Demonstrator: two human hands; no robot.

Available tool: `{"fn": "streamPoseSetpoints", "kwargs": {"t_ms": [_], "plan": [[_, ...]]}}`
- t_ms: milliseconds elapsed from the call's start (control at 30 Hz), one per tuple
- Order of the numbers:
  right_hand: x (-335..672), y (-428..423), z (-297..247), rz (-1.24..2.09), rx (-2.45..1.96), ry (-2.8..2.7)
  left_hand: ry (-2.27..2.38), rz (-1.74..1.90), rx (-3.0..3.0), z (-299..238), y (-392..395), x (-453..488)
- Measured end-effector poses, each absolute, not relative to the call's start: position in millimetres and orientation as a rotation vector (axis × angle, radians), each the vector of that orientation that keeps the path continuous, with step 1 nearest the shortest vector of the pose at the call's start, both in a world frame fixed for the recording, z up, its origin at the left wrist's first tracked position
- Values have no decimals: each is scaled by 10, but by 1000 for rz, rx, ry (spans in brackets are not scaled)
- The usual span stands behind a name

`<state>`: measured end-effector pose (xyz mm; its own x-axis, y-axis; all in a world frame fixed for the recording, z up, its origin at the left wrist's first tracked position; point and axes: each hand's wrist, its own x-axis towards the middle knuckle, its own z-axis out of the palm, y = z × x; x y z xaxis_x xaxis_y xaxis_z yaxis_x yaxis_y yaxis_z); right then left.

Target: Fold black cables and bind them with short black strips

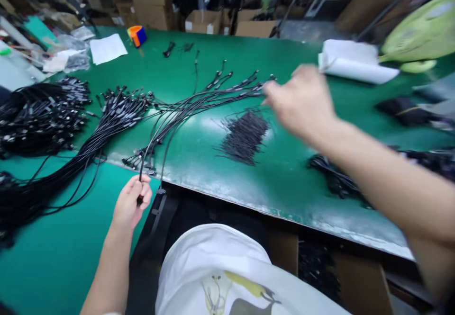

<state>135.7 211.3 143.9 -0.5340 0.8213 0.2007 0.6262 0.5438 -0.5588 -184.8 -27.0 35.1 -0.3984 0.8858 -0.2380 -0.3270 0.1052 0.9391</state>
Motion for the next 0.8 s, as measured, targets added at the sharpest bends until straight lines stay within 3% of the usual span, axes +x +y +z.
{"fn": "streamPoseSetpoints", "kwargs": {"t_ms": [100,167,267,367,500,800], "plan": [[1400,1272,956,457,-1093,-2552,1604,1300,1025,425,-184,-1484],[1408,855,796,312,-712,-2787,1547,1139,1370,466,-109,-1173],[1511,689,836,134,-671,-2764,1351,870,1632,482,6,-789],[1803,893,953,38,-889,-2666,1260,713,1523,447,116,-624],[2256,1107,850,-137,-1200,-2605,999,775,1142,427,176,-620],[2640,1125,454,3,-1424,-2393,815,909,709,427,217,-845]]}}
